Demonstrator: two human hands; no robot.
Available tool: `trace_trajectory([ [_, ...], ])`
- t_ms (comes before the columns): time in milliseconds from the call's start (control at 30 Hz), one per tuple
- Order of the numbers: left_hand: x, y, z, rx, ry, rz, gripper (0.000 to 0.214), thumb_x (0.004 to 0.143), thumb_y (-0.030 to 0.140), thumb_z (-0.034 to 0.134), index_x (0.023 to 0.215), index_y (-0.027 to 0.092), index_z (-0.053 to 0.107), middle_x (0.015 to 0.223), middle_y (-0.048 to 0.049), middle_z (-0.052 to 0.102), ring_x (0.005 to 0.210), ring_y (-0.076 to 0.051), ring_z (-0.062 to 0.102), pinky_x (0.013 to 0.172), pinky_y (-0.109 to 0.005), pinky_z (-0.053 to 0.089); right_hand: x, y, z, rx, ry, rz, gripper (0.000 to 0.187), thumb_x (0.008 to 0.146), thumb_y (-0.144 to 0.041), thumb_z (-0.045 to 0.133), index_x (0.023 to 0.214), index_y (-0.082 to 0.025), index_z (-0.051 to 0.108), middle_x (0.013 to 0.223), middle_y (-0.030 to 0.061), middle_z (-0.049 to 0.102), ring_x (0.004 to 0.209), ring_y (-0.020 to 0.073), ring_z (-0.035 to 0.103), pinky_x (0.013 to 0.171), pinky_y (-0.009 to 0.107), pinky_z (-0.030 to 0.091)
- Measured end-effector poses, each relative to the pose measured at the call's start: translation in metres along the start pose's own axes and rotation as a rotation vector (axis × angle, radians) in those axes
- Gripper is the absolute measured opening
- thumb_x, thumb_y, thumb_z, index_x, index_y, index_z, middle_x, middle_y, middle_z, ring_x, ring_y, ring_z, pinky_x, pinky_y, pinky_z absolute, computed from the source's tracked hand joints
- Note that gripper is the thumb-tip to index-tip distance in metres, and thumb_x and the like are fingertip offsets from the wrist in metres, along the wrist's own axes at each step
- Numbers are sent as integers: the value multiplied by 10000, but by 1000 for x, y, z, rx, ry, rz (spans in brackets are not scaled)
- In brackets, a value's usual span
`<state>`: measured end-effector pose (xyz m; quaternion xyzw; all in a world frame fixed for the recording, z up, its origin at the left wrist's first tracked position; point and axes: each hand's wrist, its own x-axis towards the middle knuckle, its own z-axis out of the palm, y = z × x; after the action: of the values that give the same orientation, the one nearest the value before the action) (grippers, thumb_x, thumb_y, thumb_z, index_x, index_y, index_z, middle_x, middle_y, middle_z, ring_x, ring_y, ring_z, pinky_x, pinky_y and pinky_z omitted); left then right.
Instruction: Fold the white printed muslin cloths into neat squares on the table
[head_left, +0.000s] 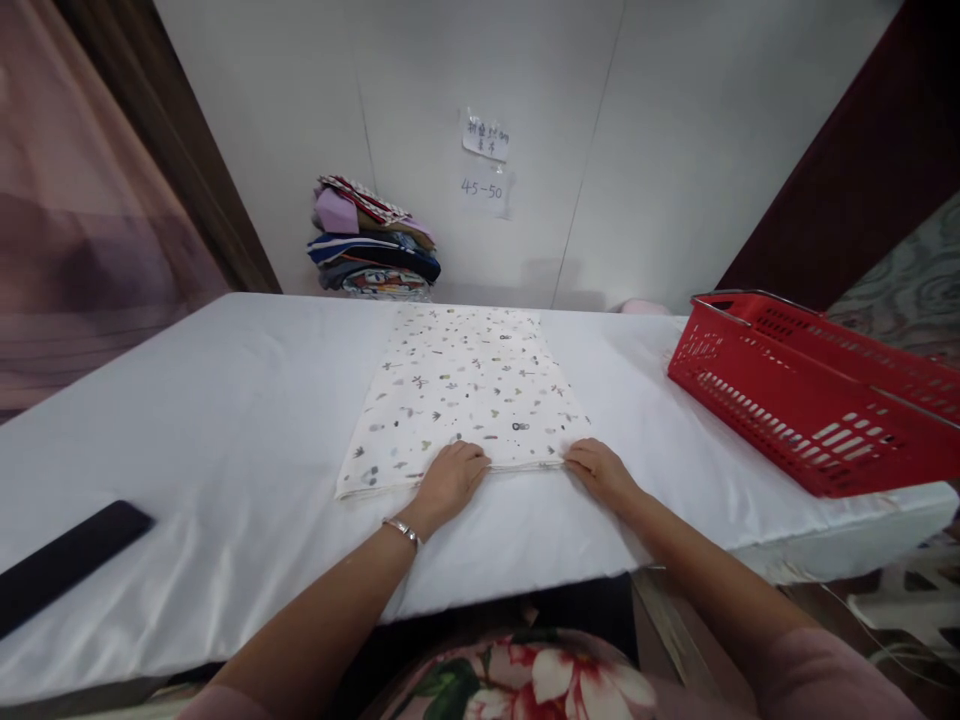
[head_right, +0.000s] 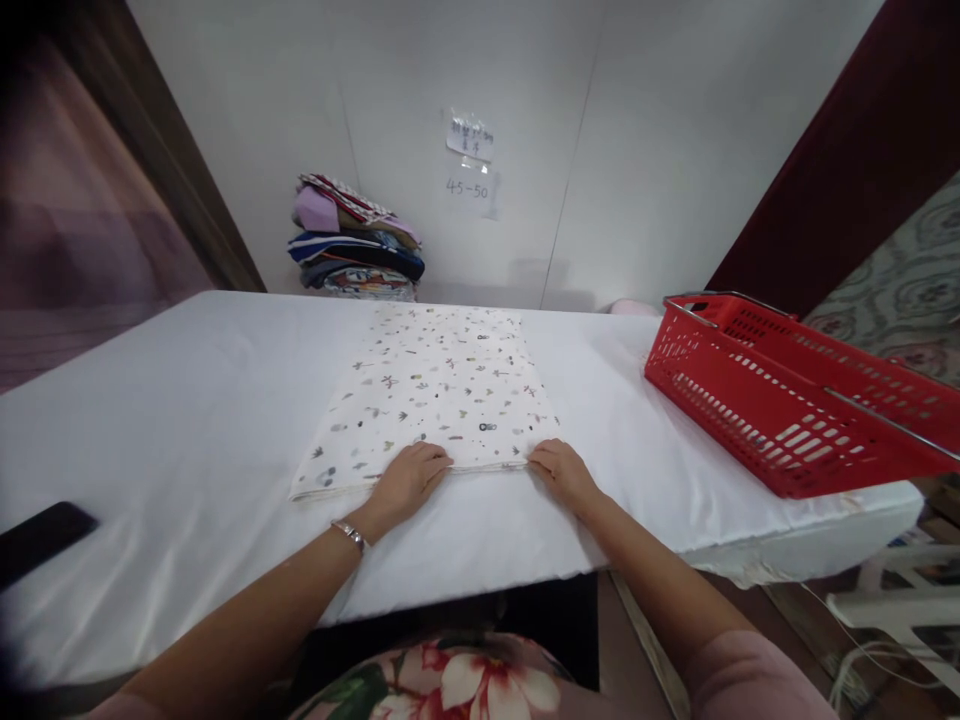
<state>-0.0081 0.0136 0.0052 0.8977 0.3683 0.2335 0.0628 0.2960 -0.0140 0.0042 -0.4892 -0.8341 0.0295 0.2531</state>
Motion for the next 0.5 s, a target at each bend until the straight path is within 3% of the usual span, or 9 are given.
trace_trajectory([
  [133, 0, 2, -1, -2, -6, -2, 254, 921, 244, 377, 909, 191, 625, 943, -52, 600, 888, -185, 505, 781, -354, 408, 1, -5, -1, -35, -40, -32, 206, 894, -275, 458, 923, -204, 649, 943, 77, 622, 882, 195, 551, 783, 350, 450],
  [333, -6, 6, -11, -8, -57, -18, 163, 847, 274, 522, 975, 204, 595, 993, -53, 590, 926, -204, 501, 803, -366, 402, 1, -13, 4, -91, -46, -98, 271, 863, -290, 490, 1100, -209, 594, 1041, 103, 593, 951, 227, 546, 807, 385, 450],
  [500, -24, -3, -29, 34, -71, -82, 238, 823, 122, 476, 1017, 210, 584, 1023, -51, 592, 946, -198, 507, 825, -367, 401, 0, -5, -1, -48, -126, -141, 367, 854, -146, 424, 1185, -238, 553, 1099, 88, 587, 979, 213, 547, 819, 362, 459],
])
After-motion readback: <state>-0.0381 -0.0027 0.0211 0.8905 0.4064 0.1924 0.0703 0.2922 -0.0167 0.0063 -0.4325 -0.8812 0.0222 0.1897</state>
